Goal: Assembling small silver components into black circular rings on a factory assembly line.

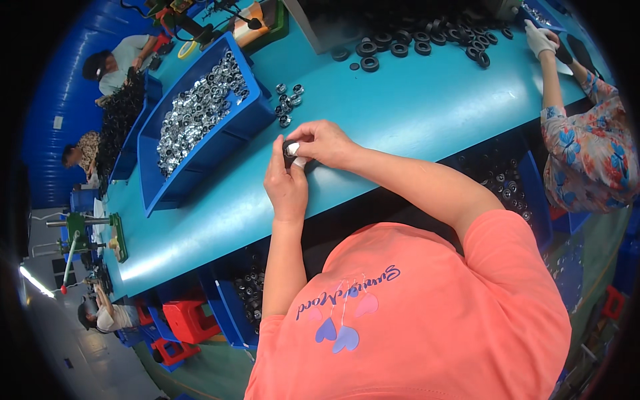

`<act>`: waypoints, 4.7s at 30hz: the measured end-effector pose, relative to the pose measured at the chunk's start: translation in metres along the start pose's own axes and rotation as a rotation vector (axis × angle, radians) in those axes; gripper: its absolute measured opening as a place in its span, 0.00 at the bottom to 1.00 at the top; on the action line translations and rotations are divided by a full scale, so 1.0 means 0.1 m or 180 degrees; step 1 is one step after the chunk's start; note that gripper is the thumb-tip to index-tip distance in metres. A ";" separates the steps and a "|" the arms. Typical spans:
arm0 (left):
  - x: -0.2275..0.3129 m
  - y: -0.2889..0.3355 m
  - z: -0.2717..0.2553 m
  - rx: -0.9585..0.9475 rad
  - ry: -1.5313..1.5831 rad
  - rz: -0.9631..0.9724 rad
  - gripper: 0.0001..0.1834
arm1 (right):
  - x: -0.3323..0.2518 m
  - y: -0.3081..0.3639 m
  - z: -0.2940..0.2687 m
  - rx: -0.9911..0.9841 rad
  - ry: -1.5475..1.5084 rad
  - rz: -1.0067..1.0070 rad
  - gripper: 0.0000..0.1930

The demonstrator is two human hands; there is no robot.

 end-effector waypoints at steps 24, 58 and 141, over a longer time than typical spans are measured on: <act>-0.20 0.03 0.06 -0.0075 0.2511 -0.0878 0.28 | -0.10 0.05 -0.03 -0.0569 -0.0796 0.0277 0.18; -0.07 0.04 -0.13 0.0789 0.0182 -0.0215 0.23 | -0.16 0.09 0.07 -0.0476 0.0371 -0.0223 0.22; -0.23 0.29 0.18 -0.0001 0.5593 -0.2190 0.29 | -0.40 0.14 -0.19 -0.0342 0.0335 -0.0092 0.17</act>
Point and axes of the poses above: each hand's wrist, its own y-axis away from the middle knuckle, its own z-axis out of the palm, x = y × z, the point moved 7 cm from there along -y, towards the middle knuckle, and after that the axes turned 4 degrees about z, right-handed, at the moved point
